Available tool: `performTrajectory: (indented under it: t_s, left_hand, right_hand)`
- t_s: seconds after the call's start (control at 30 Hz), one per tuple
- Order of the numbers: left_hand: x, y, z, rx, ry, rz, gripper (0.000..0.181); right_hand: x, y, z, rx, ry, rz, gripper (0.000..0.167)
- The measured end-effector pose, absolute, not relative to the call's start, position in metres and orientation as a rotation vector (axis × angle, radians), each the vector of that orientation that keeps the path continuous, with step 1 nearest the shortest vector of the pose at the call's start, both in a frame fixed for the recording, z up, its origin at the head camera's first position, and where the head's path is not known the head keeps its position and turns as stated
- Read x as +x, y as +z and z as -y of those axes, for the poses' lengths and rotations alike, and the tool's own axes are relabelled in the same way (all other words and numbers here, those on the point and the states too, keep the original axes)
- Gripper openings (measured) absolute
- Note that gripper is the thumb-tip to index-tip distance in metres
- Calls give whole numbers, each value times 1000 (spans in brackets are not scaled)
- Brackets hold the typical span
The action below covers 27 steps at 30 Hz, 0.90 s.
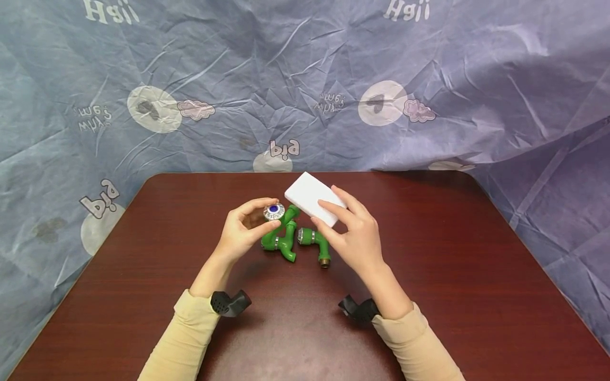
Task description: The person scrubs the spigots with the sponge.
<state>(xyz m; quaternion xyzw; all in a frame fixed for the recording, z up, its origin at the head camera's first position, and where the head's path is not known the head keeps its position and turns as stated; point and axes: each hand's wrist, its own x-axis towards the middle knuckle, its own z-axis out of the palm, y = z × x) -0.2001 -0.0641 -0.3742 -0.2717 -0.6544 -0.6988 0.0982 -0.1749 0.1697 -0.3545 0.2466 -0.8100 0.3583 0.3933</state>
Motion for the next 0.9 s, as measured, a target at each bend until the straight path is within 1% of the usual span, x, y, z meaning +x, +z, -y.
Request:
performTrajectory:
  t_s: [0.2, 0.37, 0.47, 0.57, 0.8, 0.9]
  left_hand:
    - [-199, -374, 61, -692, -2131, 1951, 47]
    - [-197, -375, 57, -626, -2155, 1906, 46]
    - [-196, -377, 54, -615, -2165, 1876, 47]
    - [-196, -377, 51, -609, -2185, 1866, 49]
    - [-193, -372, 50, -596, -2192, 1860, 51]
    - [-189, -364, 52, -589, -2184, 1862, 51]
  right_hand:
    - [-172, -352, -166, 727, 1049, 2059, 33]
    - [-169, -355, -159, 858, 1089, 2069, 36]
    - [-168, -357, -156, 900, 1044, 2073, 33]
    - [-168, -358, -155, 869, 979, 2069, 31]
    - [-173, -356, -163, 679, 846, 2058, 30]
    - [-173, -355, -166, 688, 888, 2010, 31]
